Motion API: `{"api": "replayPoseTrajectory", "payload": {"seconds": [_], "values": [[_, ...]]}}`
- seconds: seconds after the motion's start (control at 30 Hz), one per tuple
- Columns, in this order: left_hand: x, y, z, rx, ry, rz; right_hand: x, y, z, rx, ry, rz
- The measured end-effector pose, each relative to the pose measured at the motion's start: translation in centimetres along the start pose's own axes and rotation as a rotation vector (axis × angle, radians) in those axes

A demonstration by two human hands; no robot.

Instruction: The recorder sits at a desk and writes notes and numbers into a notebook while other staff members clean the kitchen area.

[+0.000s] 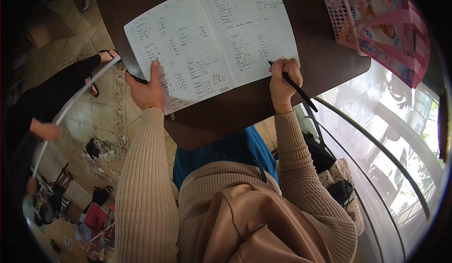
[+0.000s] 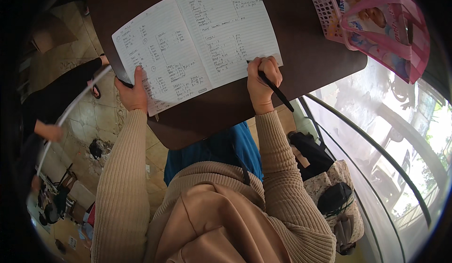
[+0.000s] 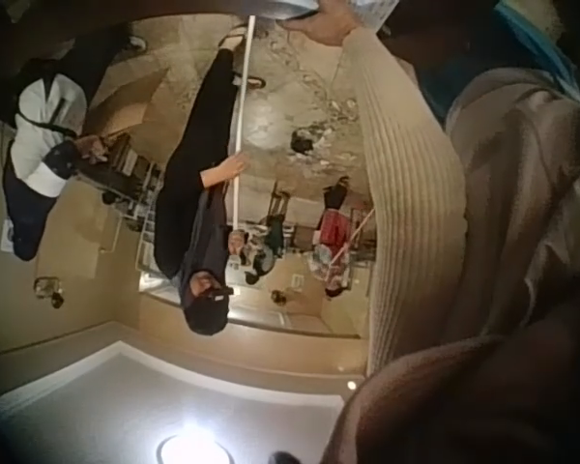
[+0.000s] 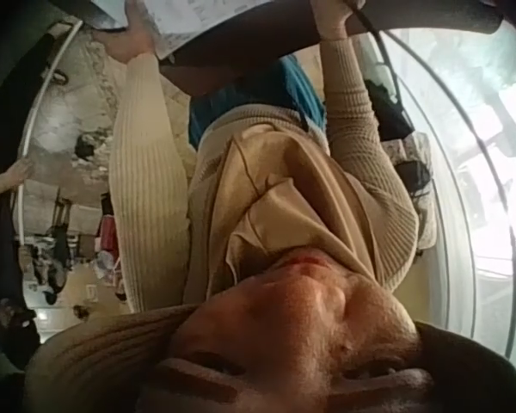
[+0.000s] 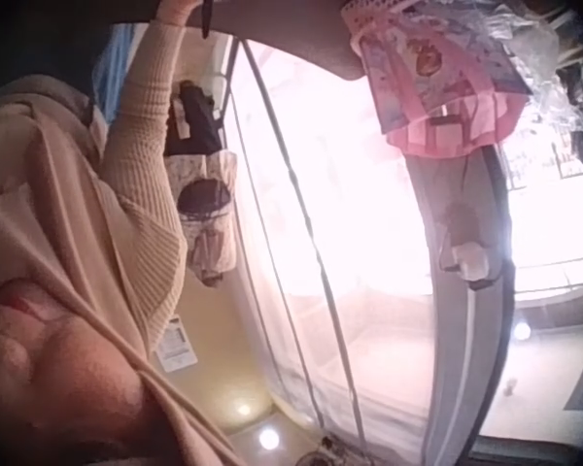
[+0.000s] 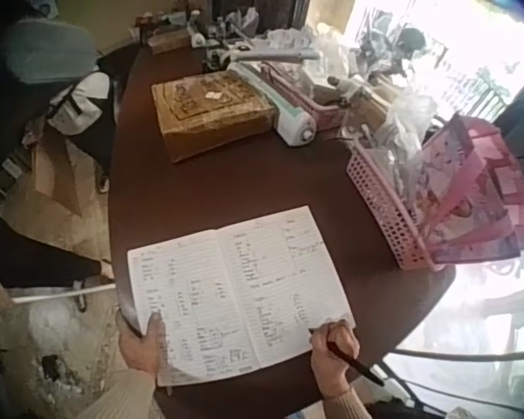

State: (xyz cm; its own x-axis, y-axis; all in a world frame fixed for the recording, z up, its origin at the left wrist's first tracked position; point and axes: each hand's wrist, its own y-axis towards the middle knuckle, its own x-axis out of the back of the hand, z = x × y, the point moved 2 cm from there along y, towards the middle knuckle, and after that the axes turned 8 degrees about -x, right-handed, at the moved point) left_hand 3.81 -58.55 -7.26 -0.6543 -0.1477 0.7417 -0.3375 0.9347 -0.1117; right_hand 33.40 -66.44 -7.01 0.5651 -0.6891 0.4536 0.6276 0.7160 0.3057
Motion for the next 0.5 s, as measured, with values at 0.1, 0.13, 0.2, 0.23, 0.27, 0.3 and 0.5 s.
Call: {"api": "replayPoseTrajectory", "payload": {"seconds": [0.1, 0.13, 0.2, 0.23, 0.27, 0.3, 0.5], "values": [[0.05, -0.18, -0.26, -0.028, -0.032, 0.003, -0.07, 0.05, 0.31, -0.055, 0.038, -0.004], [0.05, -0.2, -0.17, -0.027, -0.029, -0.002, -0.12, -0.05, 0.15, -0.054, 0.041, -0.005], [-0.04, -0.06, 0.07, -0.027, -0.029, -0.009, -0.24, -0.01, 0.26, -0.049, 0.046, -0.006], [-0.09, 0.0, 0.31, -0.026, 0.001, -0.011, -0.23, -0.06, 0.24, -0.119, 0.085, -0.015], [-0.06, 0.02, 0.26, -0.026, 0.032, -0.014, -0.2, -0.07, 0.2, -0.191, 0.124, -0.024], [-0.03, 0.01, 0.19, -0.026, 0.032, -0.013, -0.2, -0.07, 0.02, -0.191, 0.124, -0.024], [0.04, -0.09, -0.08, 0.015, 0.076, -0.013, -0.24, 0.09, 0.44, -0.063, 0.002, -0.034]]}}
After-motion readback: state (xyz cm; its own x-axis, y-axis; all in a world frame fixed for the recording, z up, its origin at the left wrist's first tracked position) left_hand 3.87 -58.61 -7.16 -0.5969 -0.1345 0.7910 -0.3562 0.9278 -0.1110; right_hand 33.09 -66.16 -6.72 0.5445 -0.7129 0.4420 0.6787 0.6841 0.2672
